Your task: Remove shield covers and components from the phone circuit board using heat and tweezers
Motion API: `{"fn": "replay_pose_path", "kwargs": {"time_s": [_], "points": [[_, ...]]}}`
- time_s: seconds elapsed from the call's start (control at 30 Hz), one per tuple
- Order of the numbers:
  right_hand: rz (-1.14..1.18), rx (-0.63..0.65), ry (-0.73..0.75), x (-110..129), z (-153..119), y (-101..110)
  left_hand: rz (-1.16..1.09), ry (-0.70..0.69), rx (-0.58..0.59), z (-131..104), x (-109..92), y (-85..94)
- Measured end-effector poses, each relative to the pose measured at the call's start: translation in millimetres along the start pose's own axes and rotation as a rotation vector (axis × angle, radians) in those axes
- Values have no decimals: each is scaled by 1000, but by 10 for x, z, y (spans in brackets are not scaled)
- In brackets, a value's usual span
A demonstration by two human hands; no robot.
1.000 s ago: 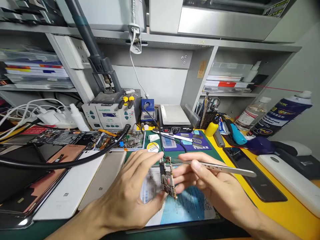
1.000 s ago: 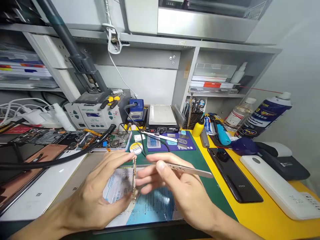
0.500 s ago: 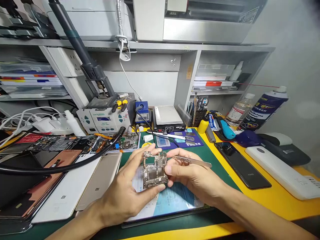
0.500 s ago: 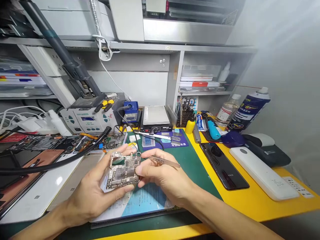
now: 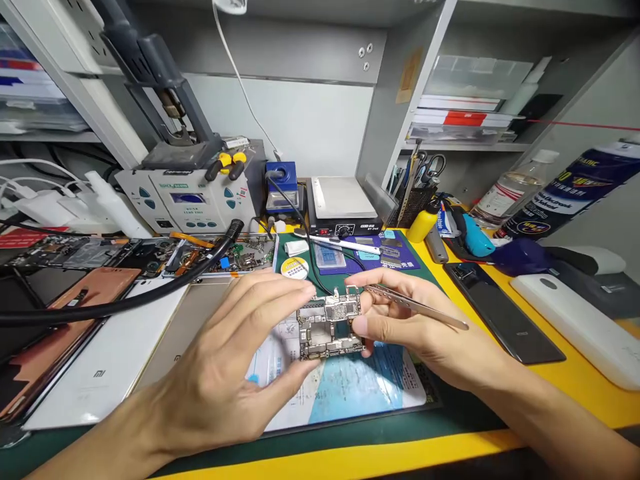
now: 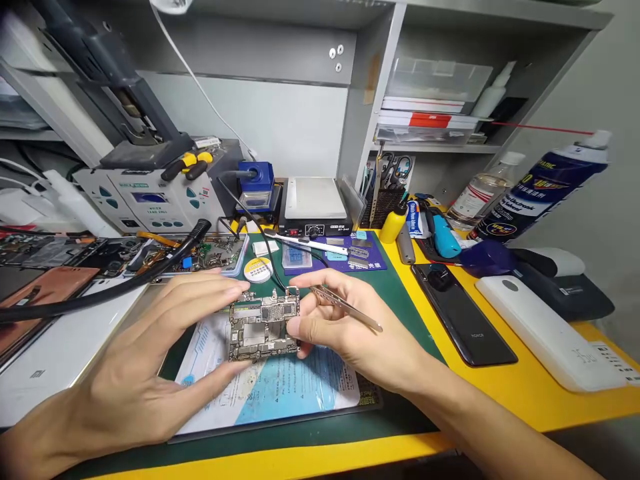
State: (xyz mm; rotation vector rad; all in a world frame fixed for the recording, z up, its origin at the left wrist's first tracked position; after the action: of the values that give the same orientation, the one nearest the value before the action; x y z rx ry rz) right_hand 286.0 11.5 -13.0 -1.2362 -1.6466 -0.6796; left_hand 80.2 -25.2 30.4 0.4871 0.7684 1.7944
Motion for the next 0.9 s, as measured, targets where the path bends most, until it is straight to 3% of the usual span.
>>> {"fn": "replay_pose_path", "kwargs": {"time_s": [0.07,0.2,0.3,0.47,0.6,0.73,0.9], "points": [[-84,-101,56,44,-11,68,11,3,3,7,-17,12],[-67,-435,394,281,-163,288,3,71,41,-9,6,-16],[27,-521,512,341,-233,355,4,132,88,-48,31,-73],[-129,-575,481,362,-243,330,4,251,107,-148,85,-145],[-152,-522,474,325,-208,340,-32,292,141,-146,92,-185],[-131,-570,501,308,-181,453,-32,277,191,-107,82,-203],[-184,-676,408,290,-69,583,-23,219,218,-85,85,-217]]}}
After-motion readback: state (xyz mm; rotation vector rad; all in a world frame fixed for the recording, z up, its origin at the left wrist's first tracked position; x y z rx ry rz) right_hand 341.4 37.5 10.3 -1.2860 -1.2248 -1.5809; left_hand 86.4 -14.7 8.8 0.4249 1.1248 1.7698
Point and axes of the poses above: each hand's wrist, its own z-axis towards the middle knuckle, its own y-axis out of the back of the hand, x = y × z, the point moved 8 cm from there along z, towards the middle knuckle, and after that the axes turned 15 degrees about -y, right-handed, at the moved point
